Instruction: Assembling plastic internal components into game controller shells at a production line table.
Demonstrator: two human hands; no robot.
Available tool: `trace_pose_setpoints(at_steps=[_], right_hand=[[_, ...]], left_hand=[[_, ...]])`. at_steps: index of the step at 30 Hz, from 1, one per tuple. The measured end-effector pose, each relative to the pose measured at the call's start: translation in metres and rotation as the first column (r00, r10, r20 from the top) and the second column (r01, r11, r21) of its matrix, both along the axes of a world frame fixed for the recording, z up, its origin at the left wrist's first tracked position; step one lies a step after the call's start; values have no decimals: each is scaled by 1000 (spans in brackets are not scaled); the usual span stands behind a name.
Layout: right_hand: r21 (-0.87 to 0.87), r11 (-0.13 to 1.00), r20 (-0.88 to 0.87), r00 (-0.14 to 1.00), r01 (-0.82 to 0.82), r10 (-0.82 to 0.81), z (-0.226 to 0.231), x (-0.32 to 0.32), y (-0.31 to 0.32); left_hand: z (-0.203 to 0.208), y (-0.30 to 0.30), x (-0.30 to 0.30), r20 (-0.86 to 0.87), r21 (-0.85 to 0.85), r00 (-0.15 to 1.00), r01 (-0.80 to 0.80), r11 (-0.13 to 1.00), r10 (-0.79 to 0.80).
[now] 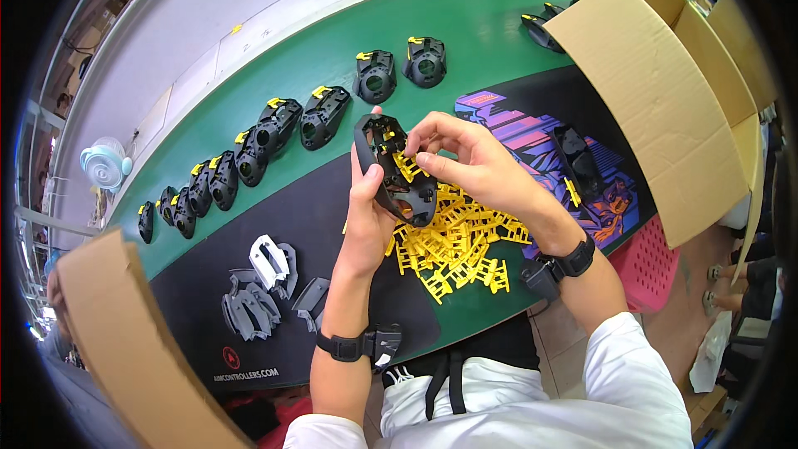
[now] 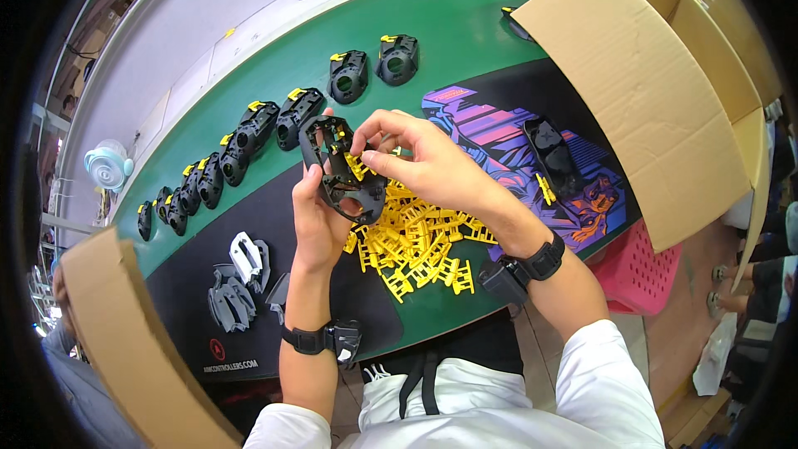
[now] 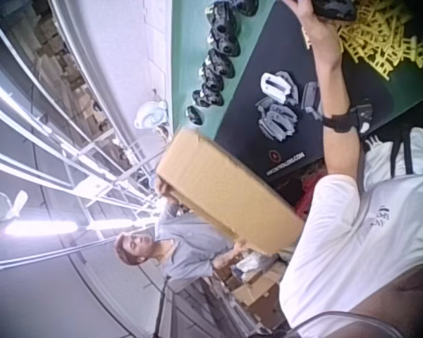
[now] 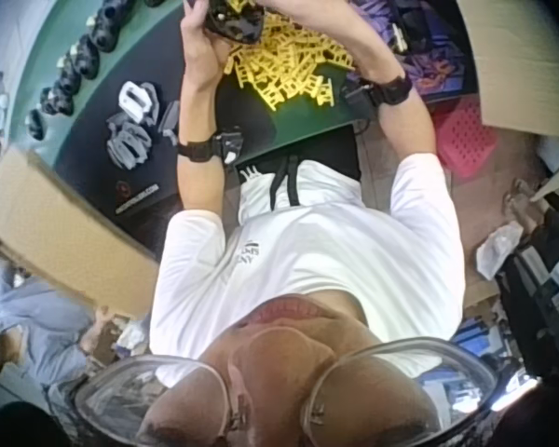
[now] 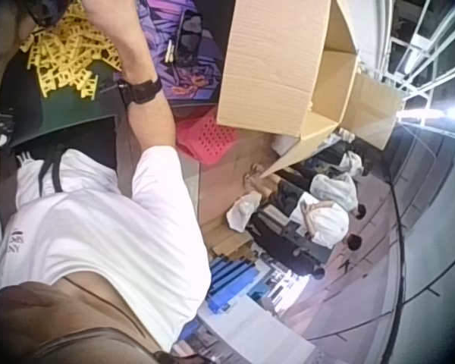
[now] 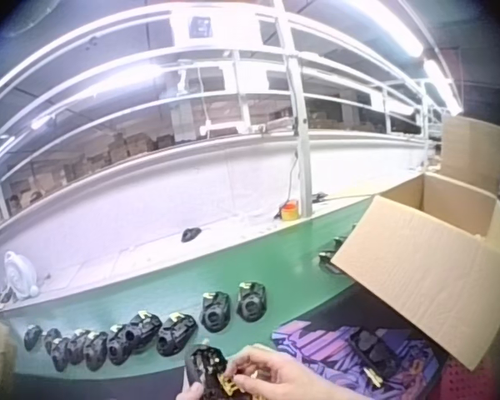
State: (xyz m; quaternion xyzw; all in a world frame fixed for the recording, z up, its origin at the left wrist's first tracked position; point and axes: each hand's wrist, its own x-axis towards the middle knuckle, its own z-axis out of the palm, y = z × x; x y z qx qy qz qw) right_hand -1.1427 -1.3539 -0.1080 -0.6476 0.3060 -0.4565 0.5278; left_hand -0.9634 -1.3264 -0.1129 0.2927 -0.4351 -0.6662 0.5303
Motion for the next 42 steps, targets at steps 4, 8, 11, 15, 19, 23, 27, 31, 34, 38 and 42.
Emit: trace_pose_setpoints(at_steps=[4, 8, 11, 15, 19, 23, 27, 31, 34, 38, 42], right_hand=[[160, 984, 63, 995, -82, 73, 8, -2, 3], [283, 939, 202, 969, -194, 139, 7, -1, 5], [196, 967, 206, 971, -163, 122, -3, 2, 3], [-449, 882, -226, 936, 145, -270, 13, 6, 11], [-652, 757, -270, 942, -27, -200, 16, -2, 9], [-626, 775, -332, 928, -82, -170, 17, 2, 14], [-613, 786, -328, 930, -79, -163, 20, 8, 18], [-681, 731, -286, 935, -45, -209, 24, 7, 17], [-640, 758, -196, 928, 123, -317, 17, -3, 3], [-657, 741, -449, 718, 138, -532, -15, -19, -6], [-585, 810, -649, 578, 39, -496, -11, -17, -3]], left_hand=[[2, 1, 1, -10, 30, 1000, 28, 999, -28], [2, 0, -2, -73, 48, 995, 72, 996, -68], [1, 0, -2, -111, 79, 992, 75, 994, -66], [5, -3, 10, -263, 228, 961, 149, 962, -86], [16, -2, 15, -339, 321, 919, 316, 893, -204], [3, -3, 24, -466, 411, 862, 409, 815, -198], [10, -8, 34, -493, 375, 827, 481, 792, -268], [19, -20, 33, -314, 428, 944, 232, 874, -97], [40, -30, 32, -88, 273, 996, 38, 961, -15], [85, -65, 18, 274, -95, 959, -46, 994, 70], [109, -111, -32, 667, -296, 737, 122, 947, 114]])
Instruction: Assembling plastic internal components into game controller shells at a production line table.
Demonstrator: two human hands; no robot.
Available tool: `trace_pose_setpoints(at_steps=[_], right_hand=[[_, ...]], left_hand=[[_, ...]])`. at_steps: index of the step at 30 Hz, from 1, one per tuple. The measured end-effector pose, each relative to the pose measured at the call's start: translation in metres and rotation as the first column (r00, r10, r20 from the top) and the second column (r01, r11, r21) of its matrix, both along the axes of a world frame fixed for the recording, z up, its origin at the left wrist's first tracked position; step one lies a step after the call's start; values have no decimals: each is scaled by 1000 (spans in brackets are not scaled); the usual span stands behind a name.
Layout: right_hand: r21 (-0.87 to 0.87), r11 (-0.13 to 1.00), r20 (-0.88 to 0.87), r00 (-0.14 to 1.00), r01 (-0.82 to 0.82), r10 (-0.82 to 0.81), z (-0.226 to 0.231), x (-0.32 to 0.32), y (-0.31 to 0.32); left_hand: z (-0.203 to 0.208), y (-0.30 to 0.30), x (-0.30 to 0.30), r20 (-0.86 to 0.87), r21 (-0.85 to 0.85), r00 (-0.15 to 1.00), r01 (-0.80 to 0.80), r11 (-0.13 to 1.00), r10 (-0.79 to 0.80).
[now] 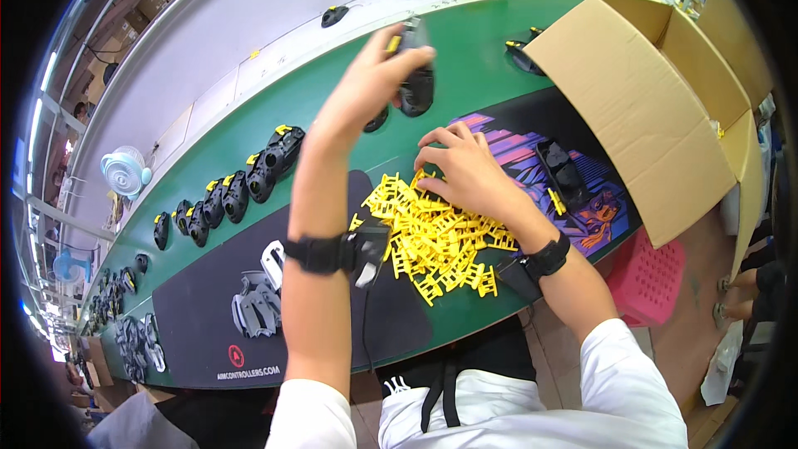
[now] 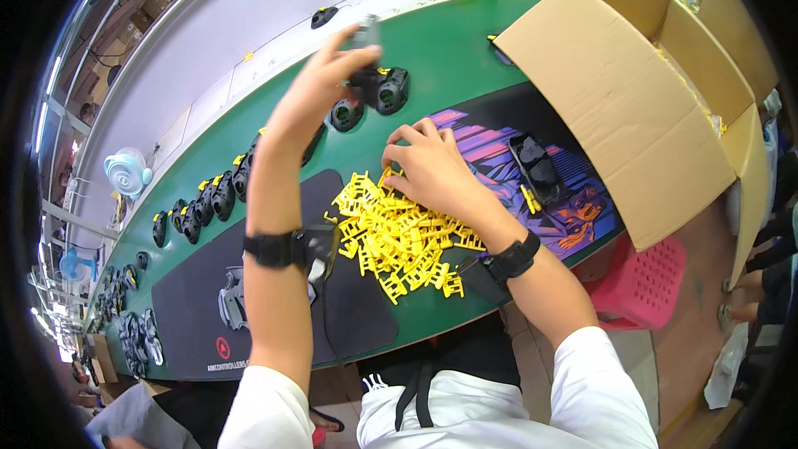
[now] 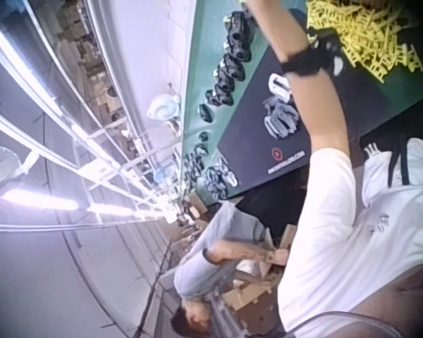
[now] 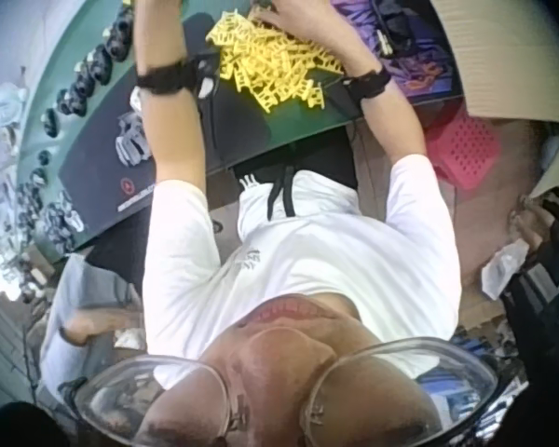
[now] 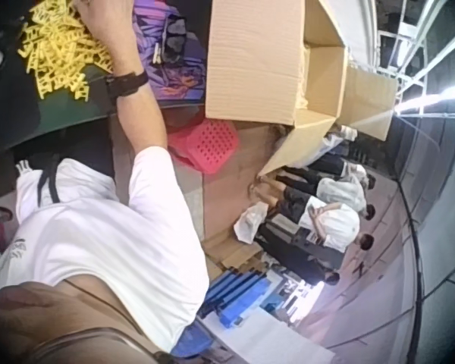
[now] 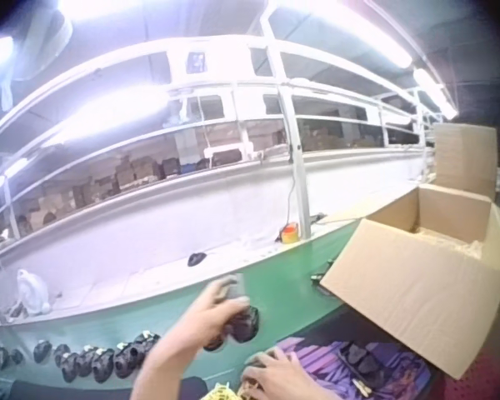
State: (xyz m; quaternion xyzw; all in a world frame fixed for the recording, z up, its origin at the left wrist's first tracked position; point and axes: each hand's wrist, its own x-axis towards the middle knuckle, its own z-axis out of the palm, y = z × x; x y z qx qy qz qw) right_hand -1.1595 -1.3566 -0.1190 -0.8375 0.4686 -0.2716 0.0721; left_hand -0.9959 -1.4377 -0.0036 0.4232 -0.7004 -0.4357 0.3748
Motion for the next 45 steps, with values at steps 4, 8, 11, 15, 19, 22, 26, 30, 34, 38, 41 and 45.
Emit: trace_pose_setpoints(at_steps=[4, 8, 11, 15, 19, 22, 26, 30, 34, 38, 41, 45], right_hand=[[140, 988, 278, 960, -66, 25, 5, -20, -9], [102, 987, 523, 850, -127, 56, 20, -39, -21], [147, 987, 654, 755, -69, -44, 18, -44, -24], [86, 993, 899, 423, 75, -110, 18, -52, -24], [54, 979, 975, 202, 197, -95, 20, -46, -29], [35, 971, 978, 194, 236, -82, 16, -50, -31], [81, 967, 977, 174, 240, -125, 14, -49, -32], [101, 962, 978, 154, 253, -143, 13, -54, -32], [120, 967, 979, 133, 224, -152, 17, -47, -30], [138, 964, 975, 142, 226, -172, 16, -51, -30], [143, 953, 967, 168, 268, -193, 15, -58, -29], [59, 951, 991, 97, 303, -92, 18, -51, -32]], left_hand=[[-56, -56, -74, 323, -106, 946, 10, 994, 25], [-115, -98, -86, 562, -187, 823, 25, 982, 86], [-112, -117, -89, 839, -112, 542, 92, 989, 45], [-90, -97, -140, 804, -384, 555, 212, 899, 213], [-105, -115, -179, 724, -525, 662, 346, 777, 194], [-108, -120, -201, 747, -475, 648, 367, 800, 146], [-110, -141, -195, 782, -277, 618, 232, 933, 79], [-106, -154, -157, 782, -397, 607, 306, 865, 144], [-99, -169, -112, 839, -267, 536, 266, 926, 88], [-83, -168, -89, 901, -63, 431, 228, 972, -43], [-71, -161, -91, 926, 41, 350, 276, 960, -141], [-88, -148, -115, 696, -410, 718, 378, 830, 17]])
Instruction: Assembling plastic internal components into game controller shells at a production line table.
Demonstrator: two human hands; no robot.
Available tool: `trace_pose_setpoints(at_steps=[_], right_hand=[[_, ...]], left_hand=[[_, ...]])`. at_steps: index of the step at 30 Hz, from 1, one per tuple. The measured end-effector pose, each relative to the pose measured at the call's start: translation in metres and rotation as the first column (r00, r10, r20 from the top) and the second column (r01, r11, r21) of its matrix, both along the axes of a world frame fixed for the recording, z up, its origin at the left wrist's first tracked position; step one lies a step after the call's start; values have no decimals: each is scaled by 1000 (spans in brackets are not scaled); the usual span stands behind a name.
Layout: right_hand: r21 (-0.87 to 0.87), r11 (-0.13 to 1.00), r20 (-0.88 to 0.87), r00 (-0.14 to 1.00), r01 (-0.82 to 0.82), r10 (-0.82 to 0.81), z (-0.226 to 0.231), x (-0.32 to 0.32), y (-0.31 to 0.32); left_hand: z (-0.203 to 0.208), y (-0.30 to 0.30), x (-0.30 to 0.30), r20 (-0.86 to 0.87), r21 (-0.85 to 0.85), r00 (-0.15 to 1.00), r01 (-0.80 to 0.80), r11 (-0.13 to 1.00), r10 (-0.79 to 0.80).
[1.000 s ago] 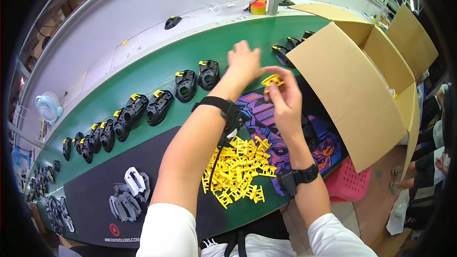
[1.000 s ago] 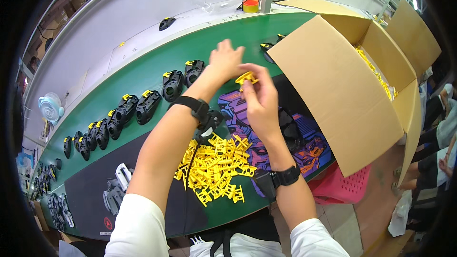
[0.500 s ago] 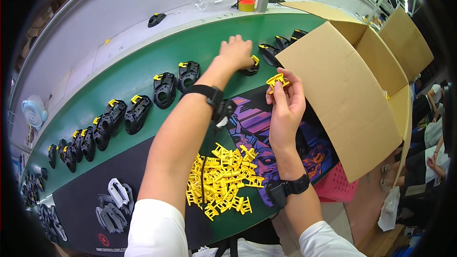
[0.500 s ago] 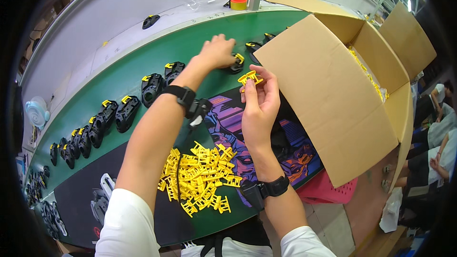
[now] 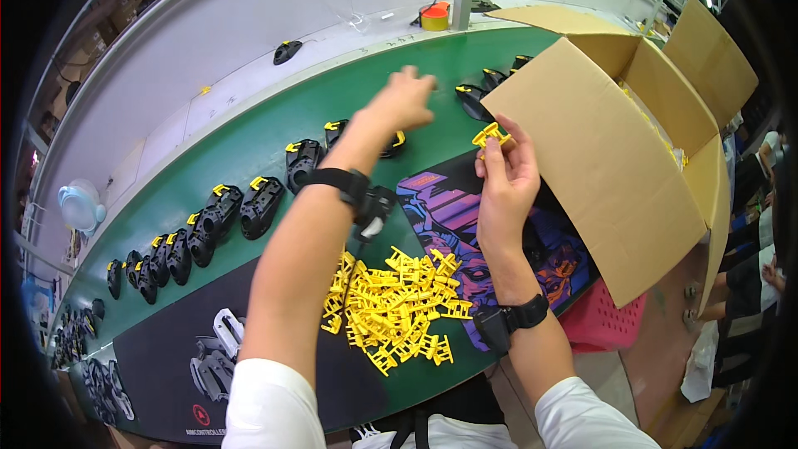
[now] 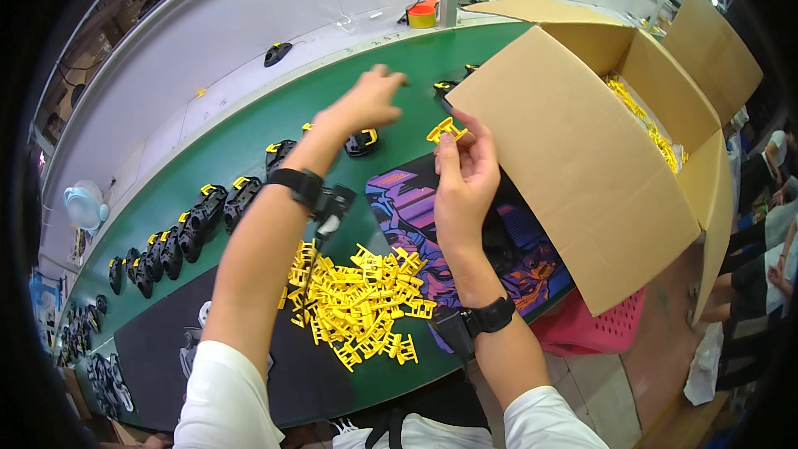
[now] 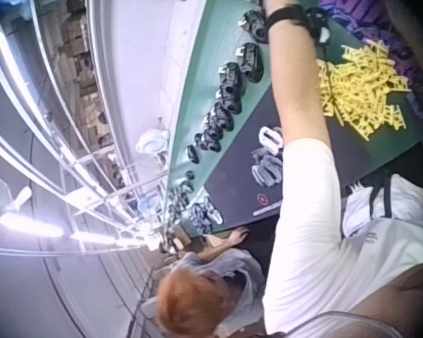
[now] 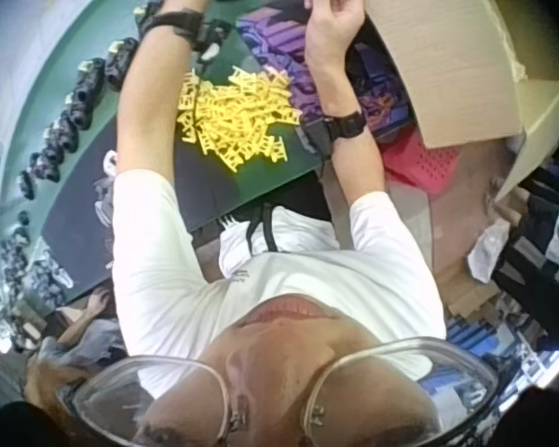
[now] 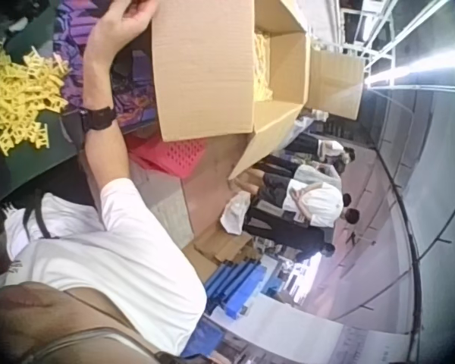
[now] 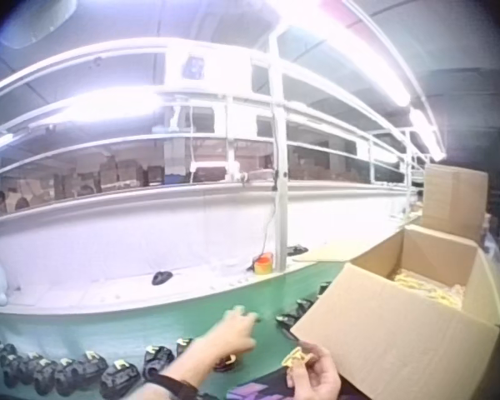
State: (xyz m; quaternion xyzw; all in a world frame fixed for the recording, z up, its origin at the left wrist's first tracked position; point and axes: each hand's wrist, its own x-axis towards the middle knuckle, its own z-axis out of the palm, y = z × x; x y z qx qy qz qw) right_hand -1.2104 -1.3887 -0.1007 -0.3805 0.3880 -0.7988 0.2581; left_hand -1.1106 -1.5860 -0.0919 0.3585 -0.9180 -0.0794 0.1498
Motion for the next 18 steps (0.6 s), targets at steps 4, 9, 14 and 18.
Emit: trace_pose_setpoints(at_steps=[4, 9, 14, 18], right_hand=[[-80, 997, 64, 998, -18, 23, 6, 1, 7], [-31, 999, -9, 999, -37, 37, 8, 1, 12], [-9, 998, 15, 998, -69, 69, 6, 8, 11], [-2, 997, 24, 997, -71, 71, 3, 6, 9]], left_hand=[[-22, 27, -64, -119, -63, 981, 146, 987, -152], [-35, 44, -117, -20, 155, 999, -32, 987, 36], [-31, 46, -109, -22, 143, 999, -40, 989, 44], [-31, 51, -79, -63, -97, 991, -122, 988, 117]])
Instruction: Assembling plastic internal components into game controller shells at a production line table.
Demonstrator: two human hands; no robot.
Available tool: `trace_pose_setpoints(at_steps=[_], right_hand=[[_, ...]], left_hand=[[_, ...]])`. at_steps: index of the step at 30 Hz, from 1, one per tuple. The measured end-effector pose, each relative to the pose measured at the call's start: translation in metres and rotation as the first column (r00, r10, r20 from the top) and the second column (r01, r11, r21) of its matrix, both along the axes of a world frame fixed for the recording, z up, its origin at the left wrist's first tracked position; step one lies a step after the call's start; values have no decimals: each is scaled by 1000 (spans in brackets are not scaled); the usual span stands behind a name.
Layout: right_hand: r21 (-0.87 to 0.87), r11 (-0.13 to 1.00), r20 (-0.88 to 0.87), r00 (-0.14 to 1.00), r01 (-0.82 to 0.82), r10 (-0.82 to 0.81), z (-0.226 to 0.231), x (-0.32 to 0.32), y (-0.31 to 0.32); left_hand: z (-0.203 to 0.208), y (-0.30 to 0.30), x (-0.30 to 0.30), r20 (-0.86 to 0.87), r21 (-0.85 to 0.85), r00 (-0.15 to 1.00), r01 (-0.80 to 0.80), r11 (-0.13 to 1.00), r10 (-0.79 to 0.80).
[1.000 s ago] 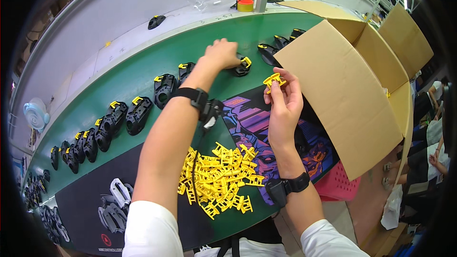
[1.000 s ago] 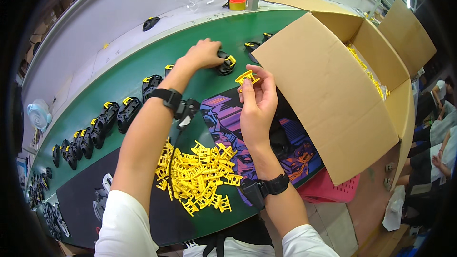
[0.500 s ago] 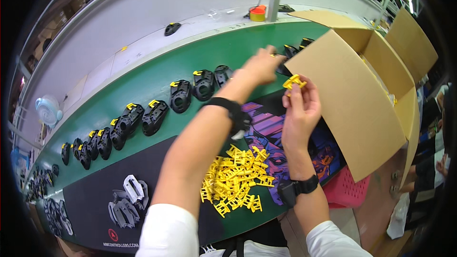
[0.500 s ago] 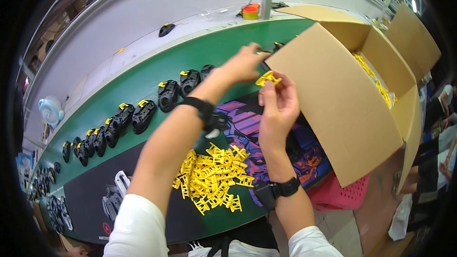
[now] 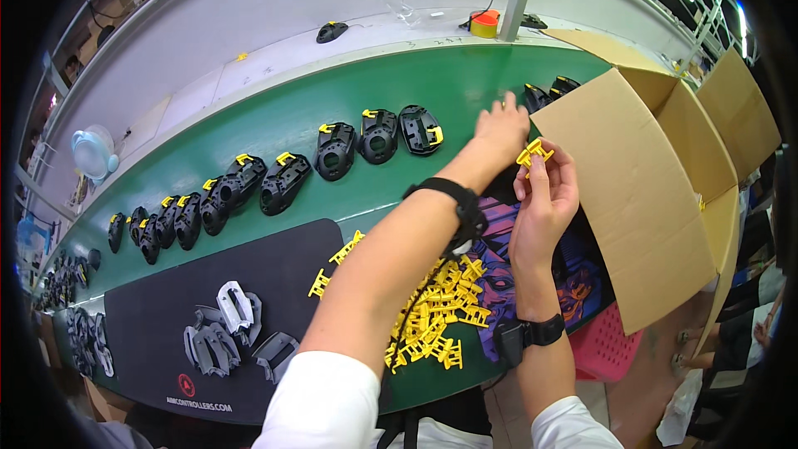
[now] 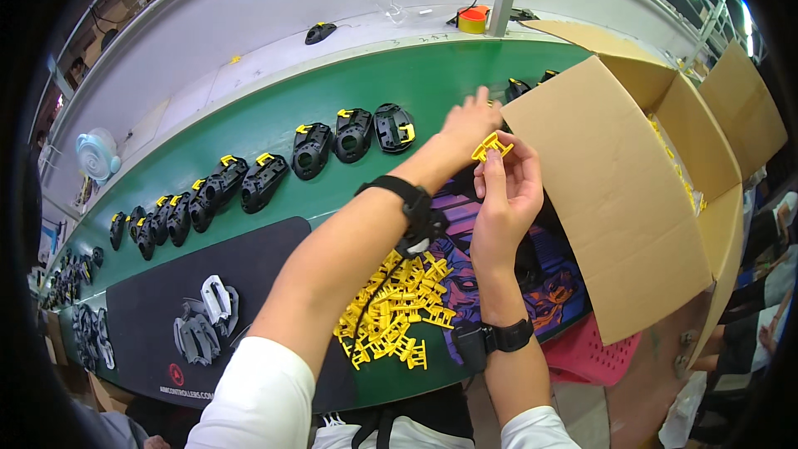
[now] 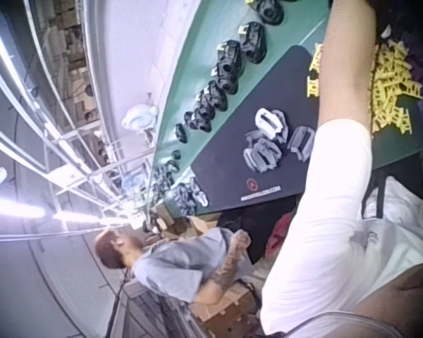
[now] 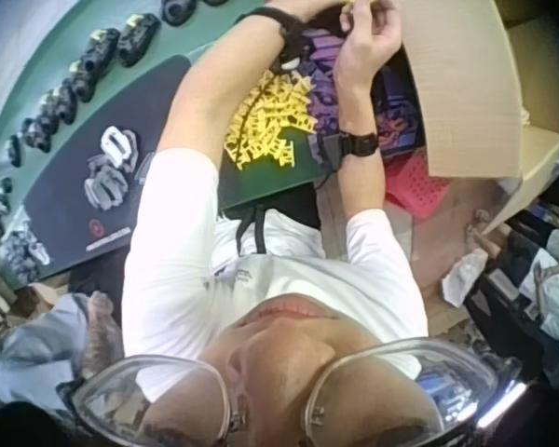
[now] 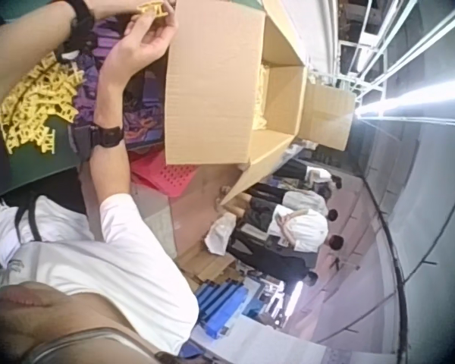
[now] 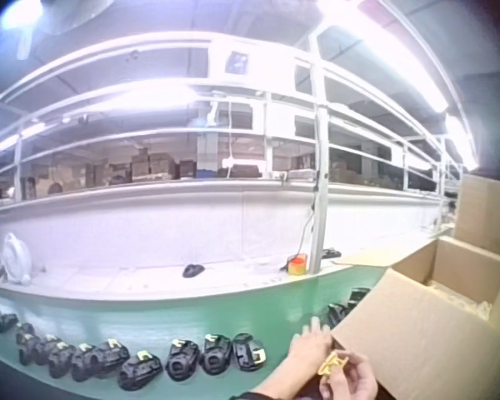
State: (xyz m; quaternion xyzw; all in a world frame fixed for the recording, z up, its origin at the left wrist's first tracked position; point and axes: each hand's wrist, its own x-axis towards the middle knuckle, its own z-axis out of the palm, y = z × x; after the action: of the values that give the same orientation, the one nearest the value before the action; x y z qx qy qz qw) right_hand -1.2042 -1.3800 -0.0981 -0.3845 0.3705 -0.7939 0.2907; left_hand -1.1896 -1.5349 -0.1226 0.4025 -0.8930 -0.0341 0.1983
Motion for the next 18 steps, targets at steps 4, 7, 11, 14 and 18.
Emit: trace_pose_setpoints(at_steps=[4, 7, 11, 14, 18], right_hand=[[15, 1000, 2, 1000, 4, -5, -3, -5, -2], [19, 1000, 14, 1000, 5, -6, -2, -5, -3], [33, 999, -9, 999, -31, 31, -2, -2, -3], [41, 999, -44, 999, -12, 13, -7, -6, -4], [51, 998, -43, 998, -38, 40, -6, -3, -4]], left_hand=[[20, 7, 56, -39, -178, 961, -277, 944, 275], [24, 4, 106, 171, 22, 900, -411, 911, 401], [7, -1, 152, 152, 62, 955, -264, 962, 253], [6, 0, 160, 112, 156, 979, -186, 970, 170], [6, -3, 171, 39, 207, 994, -104, 973, 98]])
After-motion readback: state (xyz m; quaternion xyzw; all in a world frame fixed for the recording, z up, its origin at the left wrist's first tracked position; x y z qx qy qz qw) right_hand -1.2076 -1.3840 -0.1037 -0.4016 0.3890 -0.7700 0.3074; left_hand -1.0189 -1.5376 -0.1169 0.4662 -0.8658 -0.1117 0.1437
